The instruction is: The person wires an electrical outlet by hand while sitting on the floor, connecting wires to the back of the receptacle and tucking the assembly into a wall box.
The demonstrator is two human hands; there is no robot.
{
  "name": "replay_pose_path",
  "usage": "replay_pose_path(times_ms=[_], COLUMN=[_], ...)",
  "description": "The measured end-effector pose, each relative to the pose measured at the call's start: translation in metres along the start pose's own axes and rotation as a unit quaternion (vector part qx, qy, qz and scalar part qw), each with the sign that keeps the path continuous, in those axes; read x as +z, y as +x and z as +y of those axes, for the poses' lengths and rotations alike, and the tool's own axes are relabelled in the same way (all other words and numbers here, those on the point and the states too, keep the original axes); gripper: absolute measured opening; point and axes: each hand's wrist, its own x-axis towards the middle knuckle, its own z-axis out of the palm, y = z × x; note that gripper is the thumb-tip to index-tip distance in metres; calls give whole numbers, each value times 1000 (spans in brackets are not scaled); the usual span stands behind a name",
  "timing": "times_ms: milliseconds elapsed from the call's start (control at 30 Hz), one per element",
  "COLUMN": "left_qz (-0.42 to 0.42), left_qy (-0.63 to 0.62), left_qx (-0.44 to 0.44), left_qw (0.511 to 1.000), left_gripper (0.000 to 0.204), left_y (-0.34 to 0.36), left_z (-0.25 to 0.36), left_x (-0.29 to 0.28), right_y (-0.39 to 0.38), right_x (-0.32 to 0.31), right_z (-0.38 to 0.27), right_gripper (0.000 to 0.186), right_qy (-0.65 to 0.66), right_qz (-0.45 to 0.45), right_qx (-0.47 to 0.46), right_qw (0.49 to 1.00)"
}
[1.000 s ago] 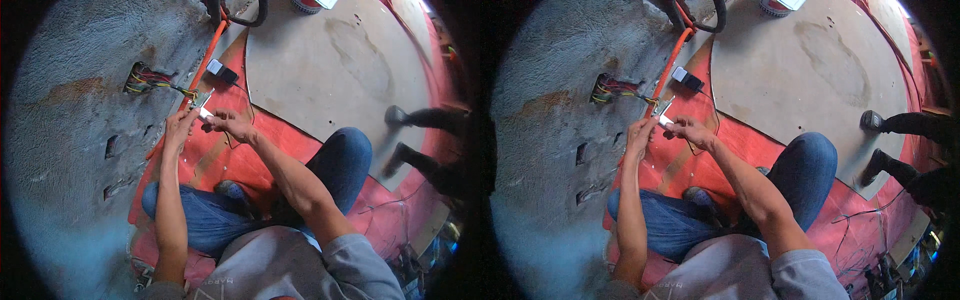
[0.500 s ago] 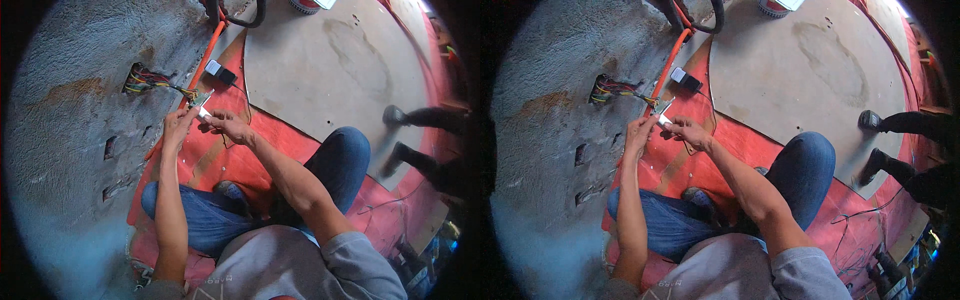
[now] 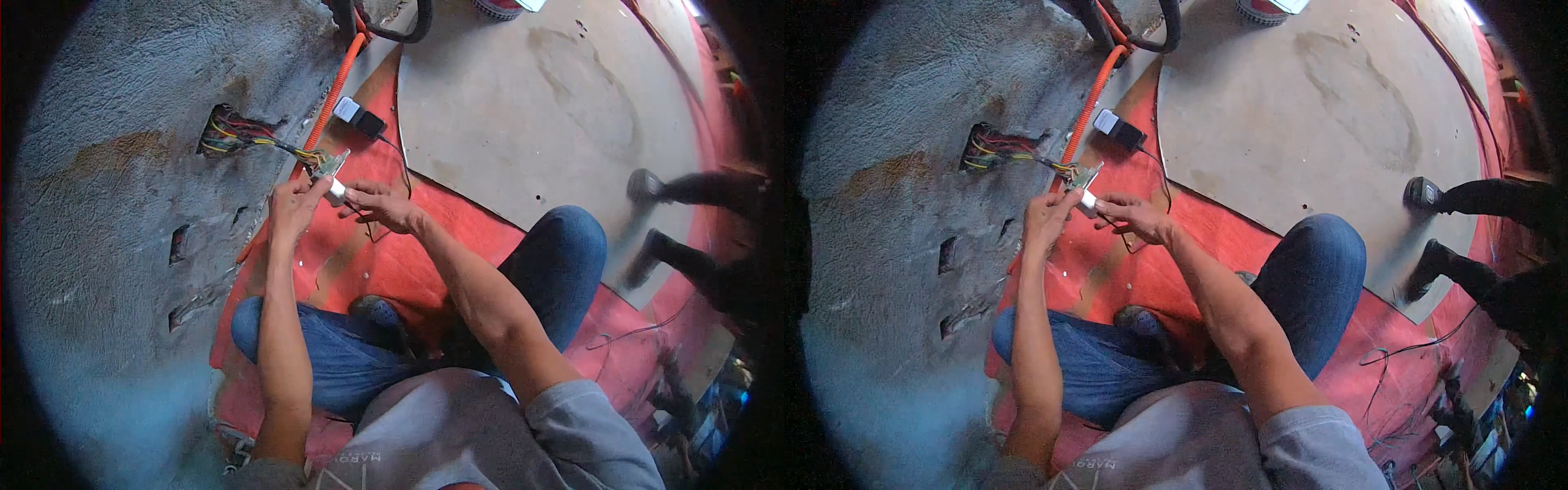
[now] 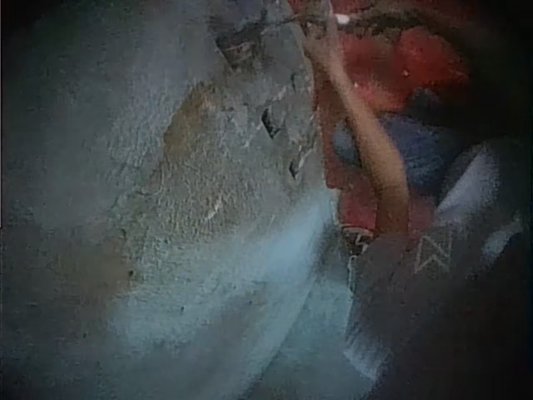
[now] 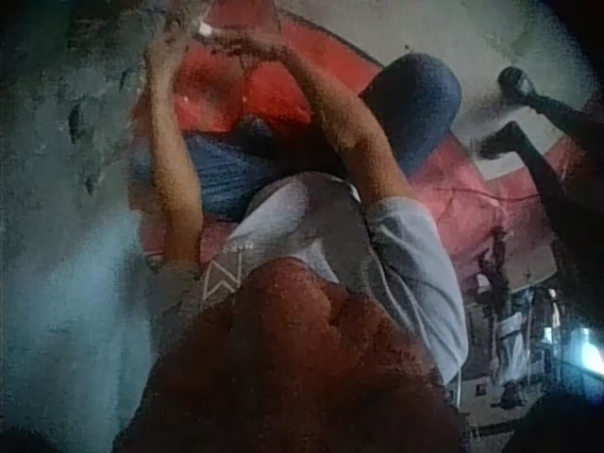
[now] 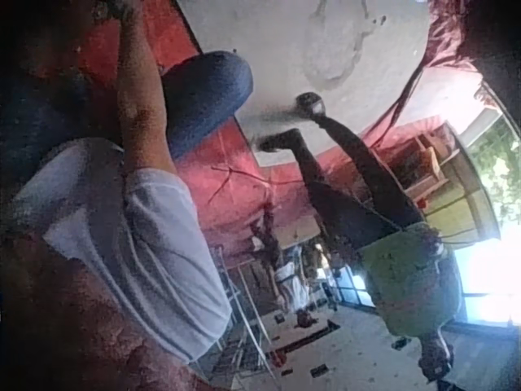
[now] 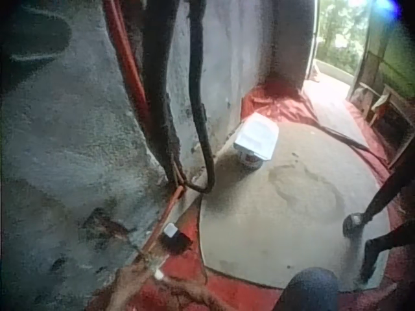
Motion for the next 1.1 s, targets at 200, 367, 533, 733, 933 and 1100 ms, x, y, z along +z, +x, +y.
replay_pose_path(times_ms=[200, 367, 533, 733, 933, 1100], left_qz=[1, -9, -21, -34, -47, -73], left_qy=[25, 11, 24, 103, 97, 93], left_qx=[6, 7, -4, -24, -18, -38], left_qw=[1000, 1000, 999, 994, 994, 992], left_gripper=[61, 60, 59, 50, 43, 41], left_y=[-2, 2, -1, -6, -8, -7], left_z=[2, -14, -7, 7, 15, 20], left_x=[-1, 0, -3, -10, -11, -6], right_y=[-2, 5, 17, 35, 48, 60], right_x=[-31, -37, -39, -52, -76, -92], right_z=[8, 13, 24, 38, 42, 22], right_gripper=[43, 34, 27, 25, 29, 34], right_qy=[47, 35, -30, -100, -224, -442], right_qz=[80, 179, 231, 330, 421, 476], right_qx=[-1, -10, -35, -69, -105, -224], right_qw=[996, 983, 972, 936, 873, 727])
